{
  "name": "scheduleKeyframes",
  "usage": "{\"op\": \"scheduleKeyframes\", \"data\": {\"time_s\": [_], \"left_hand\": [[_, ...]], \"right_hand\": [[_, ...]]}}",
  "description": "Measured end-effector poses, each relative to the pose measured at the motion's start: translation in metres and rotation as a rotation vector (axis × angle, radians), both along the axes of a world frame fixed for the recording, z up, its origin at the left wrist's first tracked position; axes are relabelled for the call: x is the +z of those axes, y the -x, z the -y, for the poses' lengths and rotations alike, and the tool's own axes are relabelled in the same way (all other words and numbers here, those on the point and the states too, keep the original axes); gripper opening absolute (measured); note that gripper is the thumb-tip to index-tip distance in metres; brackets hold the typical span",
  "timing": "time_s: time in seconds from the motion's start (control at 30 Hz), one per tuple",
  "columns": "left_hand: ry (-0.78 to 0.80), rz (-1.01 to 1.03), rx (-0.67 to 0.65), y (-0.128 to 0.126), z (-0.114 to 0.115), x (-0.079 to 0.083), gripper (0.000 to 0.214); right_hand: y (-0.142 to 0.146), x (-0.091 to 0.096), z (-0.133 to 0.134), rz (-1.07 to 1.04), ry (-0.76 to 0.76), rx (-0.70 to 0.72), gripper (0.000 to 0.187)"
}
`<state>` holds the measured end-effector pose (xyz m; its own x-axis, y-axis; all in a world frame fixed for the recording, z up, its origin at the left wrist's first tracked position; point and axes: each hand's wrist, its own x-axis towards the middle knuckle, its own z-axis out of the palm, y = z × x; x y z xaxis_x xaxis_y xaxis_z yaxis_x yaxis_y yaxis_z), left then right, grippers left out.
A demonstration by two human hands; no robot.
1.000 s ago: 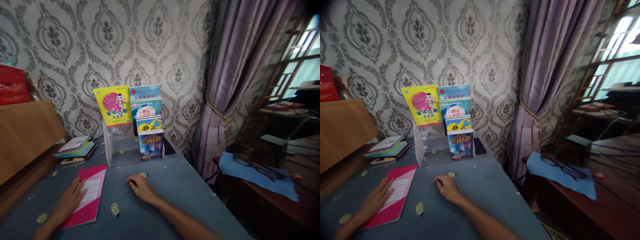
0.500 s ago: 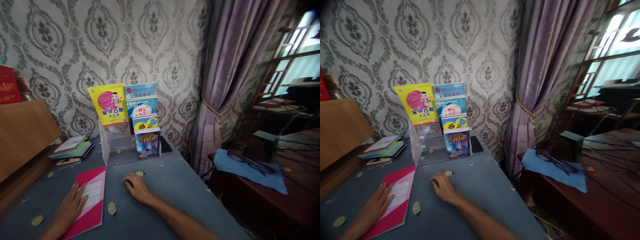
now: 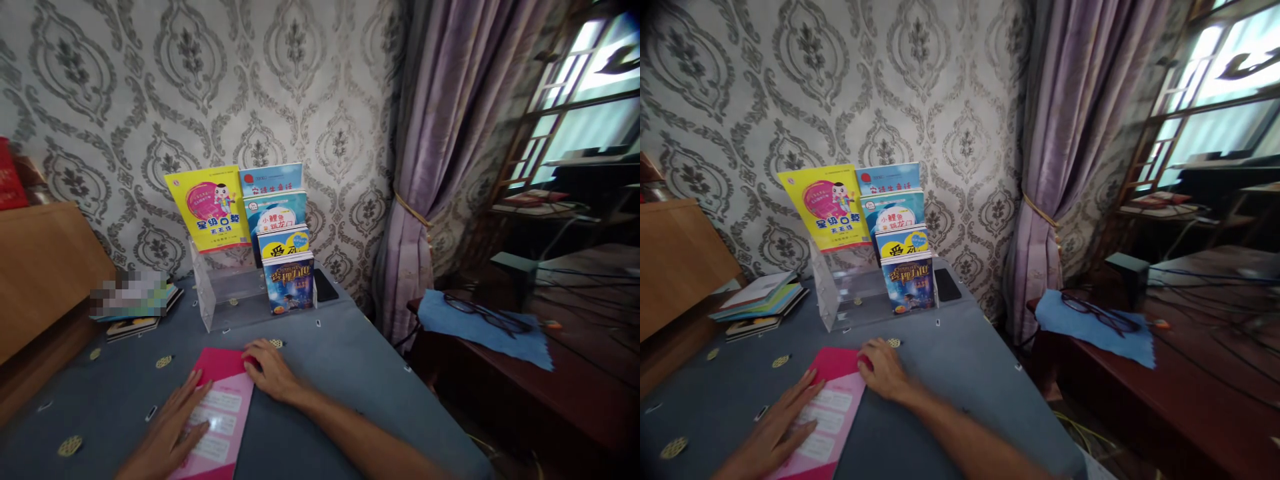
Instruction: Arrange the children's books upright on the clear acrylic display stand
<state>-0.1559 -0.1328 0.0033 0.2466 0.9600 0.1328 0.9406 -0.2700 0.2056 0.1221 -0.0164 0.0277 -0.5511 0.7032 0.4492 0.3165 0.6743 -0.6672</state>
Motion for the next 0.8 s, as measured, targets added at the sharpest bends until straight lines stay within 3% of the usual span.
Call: {"op": "scheduleKeyframes", "data": {"time_s": [0.1, 0.27, 0.4, 0.5, 0.67, 0.8], "left_hand": [[0.114, 0.042, -0.073, -0.015, -0.015, 0.026, 0.058], [0.229, 0.046, -0.062, -0.040, -0.049, 0.060, 0.049], [0.103, 0.132, -0.035, -0.069, -0.086, 0.082, 0.049], [-0.080, 0.314, -0.108, -0.095, -0.125, 0.106, 0.055], [-0.301, 0.627, -0.129, -0.130, -0.199, 0.147, 0.069], [-0.265, 0.839, -0.114, -0.148, -0.234, 0.162, 0.071]], "right_hand": [[-0.002, 0.000, -0.002, -0.012, 0.015, -0.031, 0.019], [-0.013, 0.009, -0.007, -0.123, 0.051, -0.130, 0.018], [-0.035, 0.035, -0.019, -0.262, 0.043, -0.228, 0.024], [-0.061, 0.065, -0.035, -0.563, -0.022, -0.362, 0.026], [-0.100, 0.116, -0.083, -0.680, -0.185, -0.520, 0.033], [-0.110, 0.133, -0.129, -0.641, -0.156, -0.575, 0.046]]}}
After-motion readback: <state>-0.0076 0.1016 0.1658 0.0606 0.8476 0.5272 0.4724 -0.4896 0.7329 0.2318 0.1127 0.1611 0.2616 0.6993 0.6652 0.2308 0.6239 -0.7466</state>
